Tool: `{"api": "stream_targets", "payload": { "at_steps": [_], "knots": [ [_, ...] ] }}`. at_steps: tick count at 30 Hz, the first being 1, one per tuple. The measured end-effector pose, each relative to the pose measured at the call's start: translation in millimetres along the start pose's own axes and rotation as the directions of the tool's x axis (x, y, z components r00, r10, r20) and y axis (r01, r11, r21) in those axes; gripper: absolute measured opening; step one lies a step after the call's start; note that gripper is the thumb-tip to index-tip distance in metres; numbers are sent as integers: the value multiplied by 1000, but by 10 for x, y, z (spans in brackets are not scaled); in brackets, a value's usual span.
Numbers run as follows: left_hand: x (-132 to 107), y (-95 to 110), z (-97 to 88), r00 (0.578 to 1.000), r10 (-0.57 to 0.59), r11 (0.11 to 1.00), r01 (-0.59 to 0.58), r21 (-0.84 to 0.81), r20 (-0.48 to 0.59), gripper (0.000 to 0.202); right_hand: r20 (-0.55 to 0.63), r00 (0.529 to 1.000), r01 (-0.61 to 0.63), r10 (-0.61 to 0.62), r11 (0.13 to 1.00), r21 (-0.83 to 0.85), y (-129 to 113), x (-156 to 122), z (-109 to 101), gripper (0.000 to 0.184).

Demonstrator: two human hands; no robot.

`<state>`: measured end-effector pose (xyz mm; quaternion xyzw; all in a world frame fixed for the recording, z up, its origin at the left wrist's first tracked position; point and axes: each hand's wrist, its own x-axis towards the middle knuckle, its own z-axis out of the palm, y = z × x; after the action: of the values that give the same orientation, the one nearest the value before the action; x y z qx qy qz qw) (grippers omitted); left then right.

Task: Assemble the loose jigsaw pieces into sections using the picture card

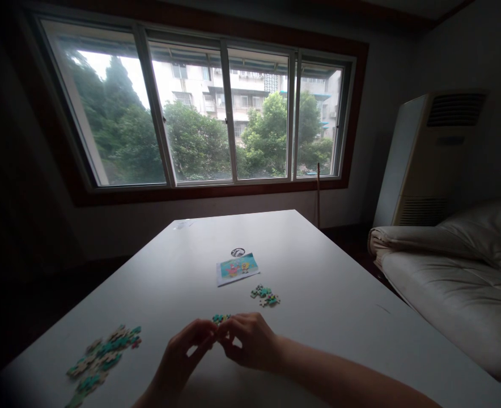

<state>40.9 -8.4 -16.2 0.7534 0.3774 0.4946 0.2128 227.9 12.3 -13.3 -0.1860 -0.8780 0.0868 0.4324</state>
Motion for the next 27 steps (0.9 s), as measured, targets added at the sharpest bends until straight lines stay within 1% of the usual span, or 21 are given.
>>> {"api": "stream_targets", "payload": {
  "at_steps": [3,8,13,17,20,24,25,27],
  "knots": [
    [10,39,-9,1000,-17,999,16,-41,-21,11,20,1000,-22,22,1000,-2,4,-18,3,17],
    [24,70,-12,999,-40,996,37,-85,-34,15,39,997,-65,66,998,-17,-2,-28,-1,10],
    [9,70,-11,997,-37,999,35,-40,-66,17,20,996,-86,86,996,-28,2,-10,-3,9],
    [-7,56,-7,997,-22,999,19,-38,-74,12,18,996,-84,84,996,-33,12,-13,5,8],
    [-9,54,-6,998,-15,999,13,-29,-62,10,21,997,-67,68,997,-35,3,-7,1,7],
    [-11,49,4,1000,3,1000,-3,4,-25,6,11,999,-46,47,998,-35,-16,7,-11,12],
    [-14,43,11,1000,13,1000,-13,10,-4,8,4,999,-48,48,998,-34,-18,8,-13,13],
    [-23,26,25,999,38,999,-38,23,29,18,-8,999,-53,53,998,-28,-17,4,-15,12]
  ]
}}
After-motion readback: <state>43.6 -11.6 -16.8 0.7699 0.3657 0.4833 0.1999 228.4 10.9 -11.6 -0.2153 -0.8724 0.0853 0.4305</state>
